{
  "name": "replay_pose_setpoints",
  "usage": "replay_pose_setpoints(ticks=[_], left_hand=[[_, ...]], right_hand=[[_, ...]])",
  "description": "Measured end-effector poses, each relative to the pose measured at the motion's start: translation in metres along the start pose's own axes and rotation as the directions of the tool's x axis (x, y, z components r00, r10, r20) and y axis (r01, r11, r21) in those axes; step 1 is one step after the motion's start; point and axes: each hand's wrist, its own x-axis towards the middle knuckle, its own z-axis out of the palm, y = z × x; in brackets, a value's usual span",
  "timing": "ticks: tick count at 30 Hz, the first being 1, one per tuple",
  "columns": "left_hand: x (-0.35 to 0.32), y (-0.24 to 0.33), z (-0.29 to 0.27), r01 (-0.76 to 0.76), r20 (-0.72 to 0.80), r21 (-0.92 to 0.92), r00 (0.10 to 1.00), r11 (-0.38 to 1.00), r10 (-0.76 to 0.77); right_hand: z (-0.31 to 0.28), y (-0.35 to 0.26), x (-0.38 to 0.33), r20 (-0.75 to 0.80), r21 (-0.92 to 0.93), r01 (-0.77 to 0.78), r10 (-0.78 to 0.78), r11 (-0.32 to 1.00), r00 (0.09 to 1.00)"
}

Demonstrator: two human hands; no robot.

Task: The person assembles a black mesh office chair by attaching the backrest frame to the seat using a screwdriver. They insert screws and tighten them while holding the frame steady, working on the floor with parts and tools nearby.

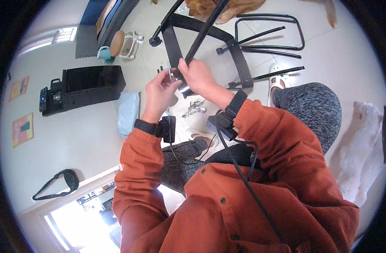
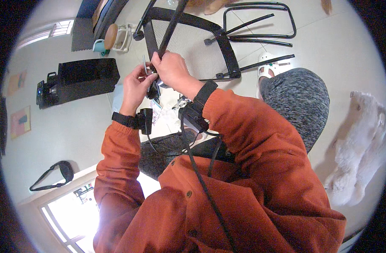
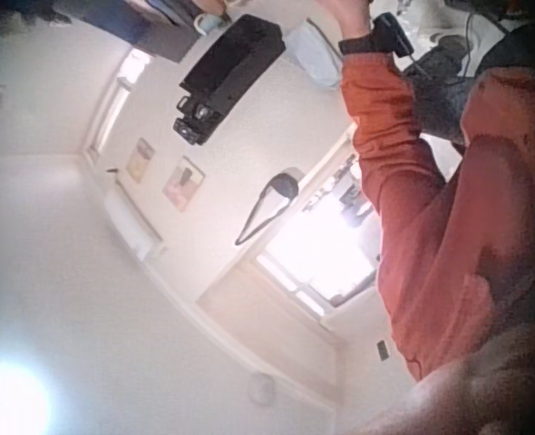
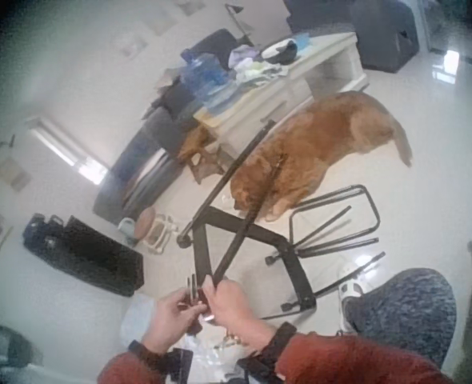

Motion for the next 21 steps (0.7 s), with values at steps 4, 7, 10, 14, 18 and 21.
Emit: replay_pose_setpoints(ticks=[4,7,10,14,18,21], left_hand=[[0.000,0.005,0.001,-0.088,-0.118,-0.098,0.990,0.991,0.076],[0.004,0.002,-0.001,-0.117,-0.145,-0.085,0.984,0.990,0.104],[0.007,-0.001,-0.004,-0.060,-0.090,-0.115,0.995,0.992,0.049],[0.008,0.000,-0.008,-0.154,-0.065,-0.138,0.987,0.978,0.147],[0.006,0.004,-0.006,-0.120,-0.057,-0.205,0.992,0.971,0.110],[0.005,0.007,-0.006,-0.134,-0.040,-0.202,0.991,0.970,0.129]], right_hand=[[0.000,-0.003,-0.002,-0.013,-0.002,0.062,-0.062,0.998,0.998],[0.001,-0.003,-0.003,-0.006,-0.010,0.094,-0.094,0.996,0.996],[0.001,-0.003,-0.003,-0.029,0.009,0.106,-0.105,0.994,0.994],[0.003,-0.003,-0.001,-0.040,0.007,0.088,-0.088,0.996,0.995],[0.006,-0.003,0.001,-0.076,0.063,0.115,-0.110,0.991,0.991],[0.005,-0.003,0.001,-0.080,0.096,0.109,-0.101,0.989,0.992]])
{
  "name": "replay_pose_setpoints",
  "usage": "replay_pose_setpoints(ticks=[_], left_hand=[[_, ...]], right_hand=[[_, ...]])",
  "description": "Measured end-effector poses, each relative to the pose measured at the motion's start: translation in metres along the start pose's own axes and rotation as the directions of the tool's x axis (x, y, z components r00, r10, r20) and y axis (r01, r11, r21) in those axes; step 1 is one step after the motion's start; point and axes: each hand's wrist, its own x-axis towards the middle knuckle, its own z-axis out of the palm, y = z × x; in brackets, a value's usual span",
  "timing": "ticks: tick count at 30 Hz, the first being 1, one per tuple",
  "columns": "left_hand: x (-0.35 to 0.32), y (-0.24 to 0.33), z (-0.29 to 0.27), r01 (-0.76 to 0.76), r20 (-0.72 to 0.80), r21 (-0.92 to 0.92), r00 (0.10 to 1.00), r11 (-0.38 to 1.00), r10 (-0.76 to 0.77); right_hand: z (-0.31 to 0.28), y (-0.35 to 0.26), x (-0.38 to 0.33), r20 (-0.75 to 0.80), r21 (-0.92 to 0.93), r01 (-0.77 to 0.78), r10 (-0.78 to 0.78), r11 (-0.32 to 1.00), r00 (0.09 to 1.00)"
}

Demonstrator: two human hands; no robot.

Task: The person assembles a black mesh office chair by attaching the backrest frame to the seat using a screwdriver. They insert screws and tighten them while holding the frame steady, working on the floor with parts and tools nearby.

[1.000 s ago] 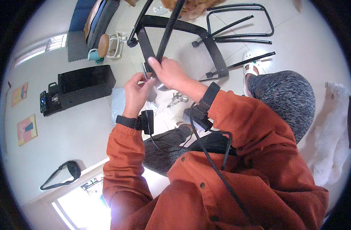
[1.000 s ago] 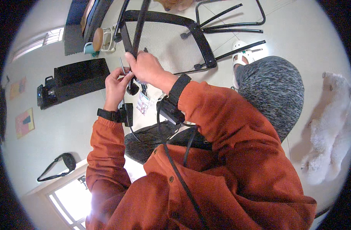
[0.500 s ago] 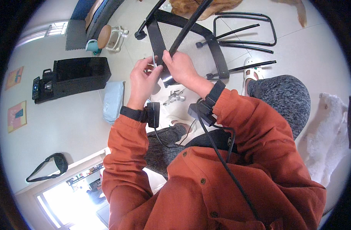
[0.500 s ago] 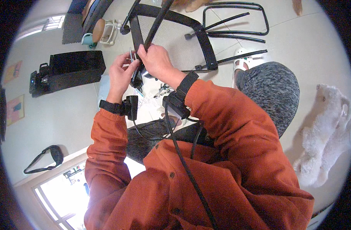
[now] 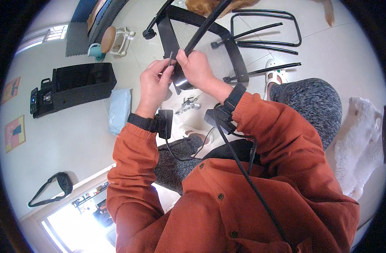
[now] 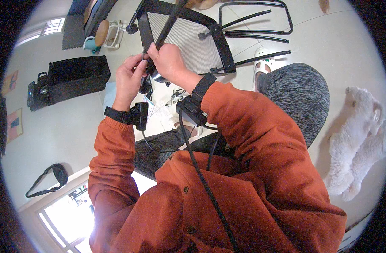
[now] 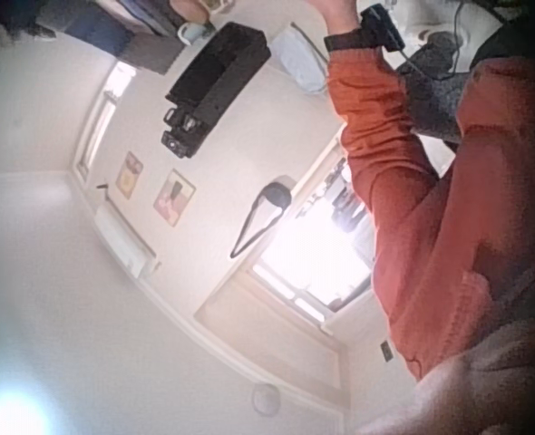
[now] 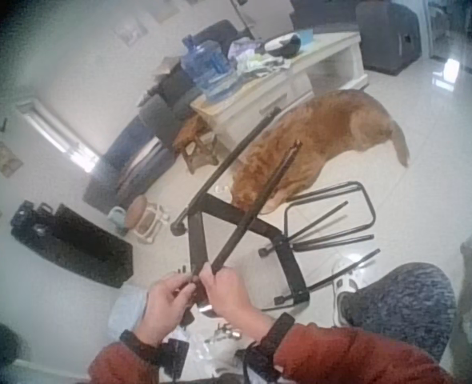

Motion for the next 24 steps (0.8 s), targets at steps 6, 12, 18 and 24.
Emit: replay_pose_setpoints(ticks=[6,12,18,24], left_hand=[[0.003,0.004,-0.001,-0.075,0.011,0.047,0.997,0.996,0.075],[0.005,0.004,-0.001,-0.167,0.032,0.052,0.986,0.985,0.165],[0.011,-0.005,-0.001,-0.272,0.082,0.089,0.961,0.958,0.265],[0.011,-0.014,0.000,-0.293,0.067,0.087,0.955,0.952,0.288]], right_hand=[[-0.003,-0.002,0.004,0.002,-0.007,0.005,-0.005,1.000,1.000],[-0.004,0.003,0.007,0.009,0.040,0.013,-0.013,0.999,1.000],[-0.008,0.011,0.014,0.024,0.022,0.037,-0.038,0.999,0.999],[-0.006,0.011,0.013,0.038,0.119,0.016,-0.020,0.993,0.999]])
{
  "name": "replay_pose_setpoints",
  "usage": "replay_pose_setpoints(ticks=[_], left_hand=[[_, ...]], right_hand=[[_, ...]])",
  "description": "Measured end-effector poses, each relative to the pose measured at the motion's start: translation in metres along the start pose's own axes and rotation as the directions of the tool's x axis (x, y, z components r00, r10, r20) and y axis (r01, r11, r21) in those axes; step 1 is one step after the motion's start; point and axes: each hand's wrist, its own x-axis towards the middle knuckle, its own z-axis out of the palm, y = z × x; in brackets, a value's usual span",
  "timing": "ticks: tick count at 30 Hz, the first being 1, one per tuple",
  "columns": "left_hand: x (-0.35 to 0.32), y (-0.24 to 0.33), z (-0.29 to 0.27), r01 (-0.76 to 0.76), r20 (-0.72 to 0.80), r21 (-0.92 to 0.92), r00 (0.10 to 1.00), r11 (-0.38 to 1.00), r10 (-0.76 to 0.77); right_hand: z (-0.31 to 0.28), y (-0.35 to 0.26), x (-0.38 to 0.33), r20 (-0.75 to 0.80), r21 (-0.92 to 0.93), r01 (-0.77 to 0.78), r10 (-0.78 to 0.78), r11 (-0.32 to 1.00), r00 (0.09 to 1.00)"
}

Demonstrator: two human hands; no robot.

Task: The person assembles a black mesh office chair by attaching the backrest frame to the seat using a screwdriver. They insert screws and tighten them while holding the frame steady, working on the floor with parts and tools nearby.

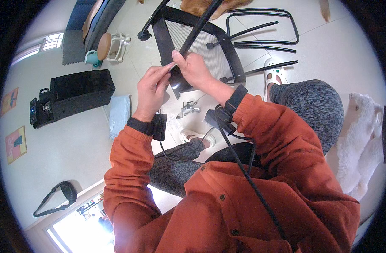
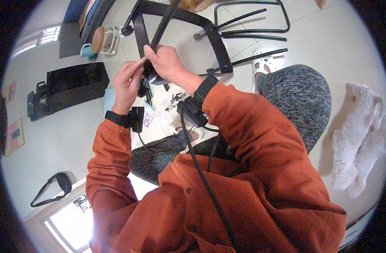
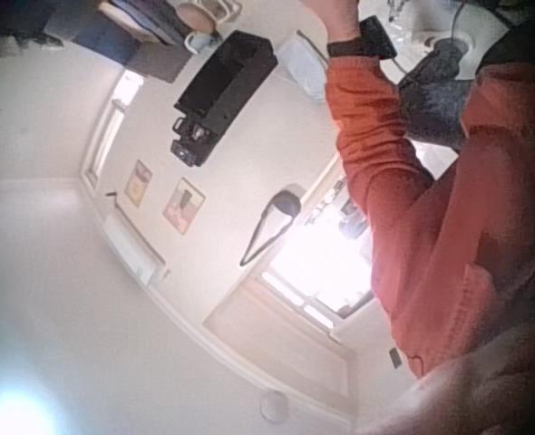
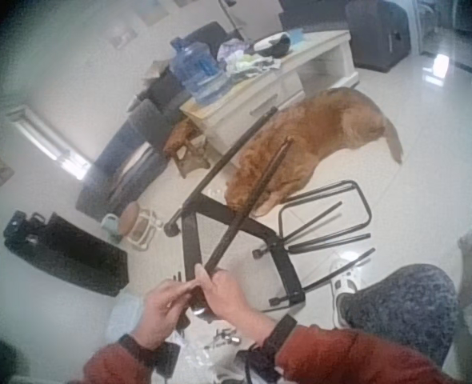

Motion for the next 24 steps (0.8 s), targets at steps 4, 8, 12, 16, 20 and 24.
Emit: replay_pose_setpoints(ticks=[4,8,12,16,20,24], left_hand=[[-0.008,0.002,0.002,0.095,-0.038,-0.084,0.994,0.992,-0.098],[-0.019,0.011,0.004,0.129,-0.087,-0.159,0.986,0.979,-0.144],[-0.024,0.022,0.005,0.258,-0.085,-0.282,0.953,0.924,-0.292],[-0.017,0.023,0.013,0.373,-0.187,-0.266,0.884,0.889,-0.428],[-0.009,0.017,0.009,0.193,-0.167,-0.013,0.967,0.981,-0.192],[-0.006,0.015,-0.004,-0.063,-0.013,0.259,0.998,0.964,0.069]], right_hand=[[-0.003,0.000,0.004,0.095,-0.047,-0.047,0.051,0.998,0.994],[-0.010,-0.002,0.010,0.204,-0.181,-0.098,0.135,0.979,0.970],[-0.012,-0.006,0.013,0.248,-0.152,-0.116,0.152,0.982,0.957],[-0.013,-0.006,0.010,0.248,-0.149,-0.066,0.102,0.987,0.963],[-0.009,-0.002,0.010,0.217,-0.099,-0.077,0.097,0.992,0.971],[-0.006,0.004,0.008,0.195,-0.054,-0.104,0.112,0.993,0.974]])
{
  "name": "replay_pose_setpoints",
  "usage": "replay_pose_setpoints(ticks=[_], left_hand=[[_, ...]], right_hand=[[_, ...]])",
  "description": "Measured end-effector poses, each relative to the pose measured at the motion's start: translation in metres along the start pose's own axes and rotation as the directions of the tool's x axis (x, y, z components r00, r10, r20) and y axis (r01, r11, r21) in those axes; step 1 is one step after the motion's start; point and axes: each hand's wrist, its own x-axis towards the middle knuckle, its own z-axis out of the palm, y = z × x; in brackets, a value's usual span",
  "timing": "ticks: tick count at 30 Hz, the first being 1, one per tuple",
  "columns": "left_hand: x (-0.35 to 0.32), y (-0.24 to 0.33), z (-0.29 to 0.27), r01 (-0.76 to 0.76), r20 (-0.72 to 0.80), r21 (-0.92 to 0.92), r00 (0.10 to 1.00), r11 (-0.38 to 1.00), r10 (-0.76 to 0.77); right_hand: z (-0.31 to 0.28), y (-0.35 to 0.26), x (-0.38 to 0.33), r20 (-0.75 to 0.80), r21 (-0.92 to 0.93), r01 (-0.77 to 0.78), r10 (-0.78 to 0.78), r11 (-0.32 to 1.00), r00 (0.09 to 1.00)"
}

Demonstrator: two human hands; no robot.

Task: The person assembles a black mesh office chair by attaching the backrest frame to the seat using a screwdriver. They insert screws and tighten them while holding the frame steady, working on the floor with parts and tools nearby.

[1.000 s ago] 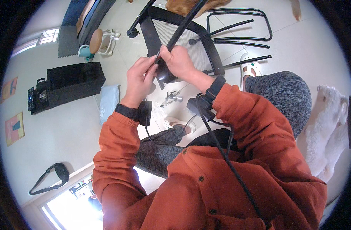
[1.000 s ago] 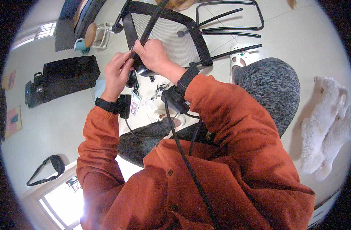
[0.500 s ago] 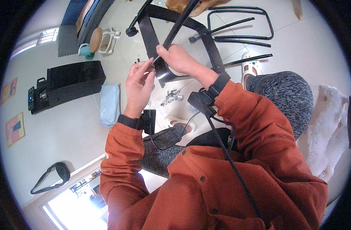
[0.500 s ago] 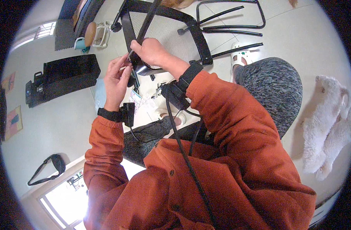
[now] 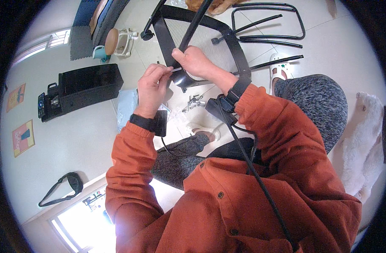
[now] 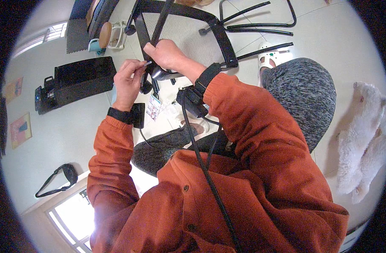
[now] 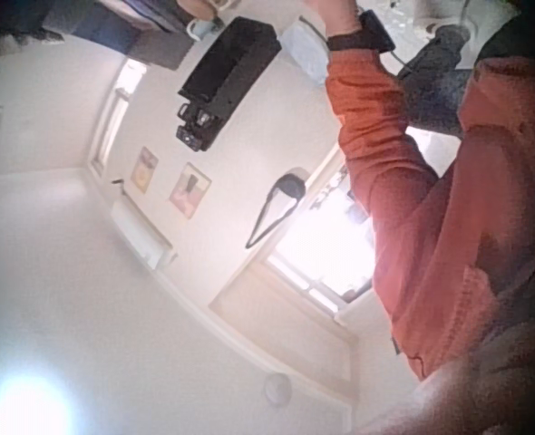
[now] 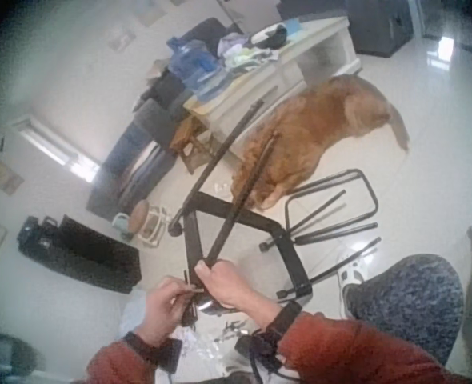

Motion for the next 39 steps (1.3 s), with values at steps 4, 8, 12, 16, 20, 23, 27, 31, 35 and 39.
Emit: replay_pose_setpoints(ticks=[4,8,12,16,20,23,27,31,35,39], left_hand=[[0.008,-0.004,-0.010,-0.252,0.155,0.146,0.961,0.957,0.230],[0.018,-0.009,-0.019,-0.522,0.317,0.203,0.836,0.828,0.449],[0.021,-0.012,-0.027,-0.619,0.407,0.226,0.761,0.752,0.505],[0.000,-0.005,-0.020,-0.345,0.208,0.236,0.931,0.908,0.300],[-0.024,0.010,-0.005,0.345,-0.050,-0.183,0.932,0.921,-0.359],[-0.028,0.021,0.001,0.600,0.107,-0.377,0.785,0.706,-0.610],[-0.017,0.025,-0.003,0.636,0.186,-0.375,0.765,0.675,-0.617],[-0.011,0.019,-0.009,0.600,0.243,-0.295,0.800,0.744,-0.549],[-0.006,0.005,-0.014,0.150,0.169,0.132,0.971,0.980,-0.171],[0.005,-0.008,-0.022,-0.268,0.252,0.270,0.947,0.925,0.201]], right_hand=[[0.002,0.004,0.001,-0.004,0.069,0.017,-0.017,0.997,1.000],[0.000,0.007,0.001,-0.017,-0.006,0.027,-0.027,1.000,0.999],[0.002,0.003,-0.001,-0.009,0.002,-0.002,0.002,1.000,1.000],[0.000,-0.004,-0.003,-0.016,0.000,-0.012,0.012,1.000,1.000],[-0.002,-0.006,-0.005,-0.014,-0.061,0.001,-0.002,0.998,1.000],[-0.001,-0.006,-0.005,-0.001,-0.089,0.007,-0.007,0.996,1.000],[-0.001,-0.004,-0.005,-0.013,-0.054,0.027,-0.027,0.998,1.000],[-0.002,-0.005,-0.004,-0.024,-0.035,0.010,-0.011,0.999,1.000],[-0.005,-0.005,-0.004,-0.018,-0.052,0.012,-0.013,0.999,1.000],[-0.005,-0.005,-0.005,-0.012,0.016,0.006,-0.006,1.000,1.000]])
